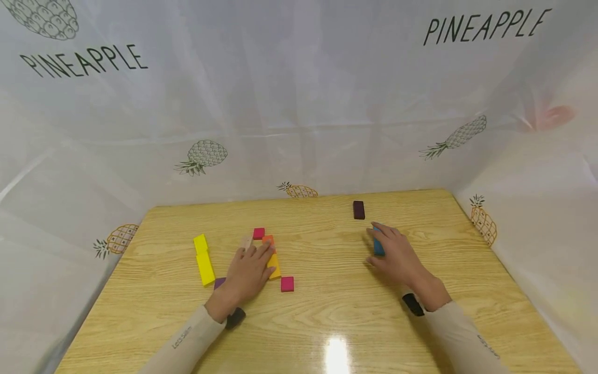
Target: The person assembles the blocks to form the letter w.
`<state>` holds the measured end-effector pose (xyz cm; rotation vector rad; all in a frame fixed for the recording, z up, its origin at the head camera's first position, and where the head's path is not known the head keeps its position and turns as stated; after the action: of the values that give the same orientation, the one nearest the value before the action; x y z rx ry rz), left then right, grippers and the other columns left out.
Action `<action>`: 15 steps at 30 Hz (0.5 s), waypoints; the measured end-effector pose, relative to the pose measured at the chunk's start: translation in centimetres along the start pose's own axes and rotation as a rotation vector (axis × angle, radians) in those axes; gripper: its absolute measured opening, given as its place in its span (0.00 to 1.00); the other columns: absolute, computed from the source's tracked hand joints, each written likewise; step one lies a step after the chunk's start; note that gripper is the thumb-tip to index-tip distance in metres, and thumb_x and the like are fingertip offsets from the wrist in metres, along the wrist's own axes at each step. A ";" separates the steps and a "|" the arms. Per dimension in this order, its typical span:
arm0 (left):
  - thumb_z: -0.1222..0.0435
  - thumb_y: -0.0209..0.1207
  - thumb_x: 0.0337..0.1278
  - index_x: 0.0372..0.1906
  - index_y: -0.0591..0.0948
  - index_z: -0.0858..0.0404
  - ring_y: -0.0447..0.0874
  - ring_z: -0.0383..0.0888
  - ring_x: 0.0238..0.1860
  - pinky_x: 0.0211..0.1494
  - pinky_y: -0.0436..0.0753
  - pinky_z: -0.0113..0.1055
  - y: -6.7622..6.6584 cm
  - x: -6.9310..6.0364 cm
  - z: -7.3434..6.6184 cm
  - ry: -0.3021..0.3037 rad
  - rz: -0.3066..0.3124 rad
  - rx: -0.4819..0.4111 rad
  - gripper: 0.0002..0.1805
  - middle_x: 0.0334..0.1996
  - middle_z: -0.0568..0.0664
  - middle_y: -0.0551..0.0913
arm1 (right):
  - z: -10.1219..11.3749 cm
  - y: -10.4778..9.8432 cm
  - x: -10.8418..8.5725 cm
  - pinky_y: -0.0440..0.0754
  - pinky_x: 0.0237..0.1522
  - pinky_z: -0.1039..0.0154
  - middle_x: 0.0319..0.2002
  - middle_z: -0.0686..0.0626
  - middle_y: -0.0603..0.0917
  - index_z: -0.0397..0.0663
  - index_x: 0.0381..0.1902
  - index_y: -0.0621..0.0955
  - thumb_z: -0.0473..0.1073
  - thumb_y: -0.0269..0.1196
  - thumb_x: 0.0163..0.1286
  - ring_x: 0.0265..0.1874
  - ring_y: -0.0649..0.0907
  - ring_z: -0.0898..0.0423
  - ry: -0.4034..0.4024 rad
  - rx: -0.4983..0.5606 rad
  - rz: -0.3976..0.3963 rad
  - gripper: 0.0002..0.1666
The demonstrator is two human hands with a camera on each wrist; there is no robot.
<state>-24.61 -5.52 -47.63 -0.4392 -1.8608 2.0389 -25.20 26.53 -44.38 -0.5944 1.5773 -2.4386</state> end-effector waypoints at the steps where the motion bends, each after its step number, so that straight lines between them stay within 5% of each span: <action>1: 0.46 0.53 0.81 0.79 0.72 0.56 0.74 0.54 0.68 0.71 0.70 0.54 -0.1 0.0 0.0 -0.001 0.002 0.004 0.32 0.78 0.48 0.71 | -0.4 0.0 0.0 0.68 0.61 0.20 0.73 0.27 0.69 0.31 0.71 0.75 0.40 0.80 0.60 0.67 0.71 0.22 0.004 -0.011 0.010 0.45; 15: 0.47 0.52 0.81 0.78 0.73 0.55 0.75 0.53 0.68 0.70 0.71 0.52 -0.6 -0.4 -0.2 -0.001 0.000 0.012 0.30 0.78 0.48 0.71 | -2.9 -0.1 -0.2 0.69 0.59 0.20 0.73 0.24 0.68 0.27 0.73 0.71 0.41 0.79 0.62 0.64 0.71 0.18 -0.011 -0.029 0.073 0.47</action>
<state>-24.16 -5.46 -47.02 -0.4360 -1.8485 2.0493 -26.23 29.04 -45.36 -0.5444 1.6033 -2.3596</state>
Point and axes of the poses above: each hand's wrist, its own x-axis towards the middle knuckle, its own y-axis out of the palm, z = x × y, the point moved 9 cm from there along x, towards the middle knuckle
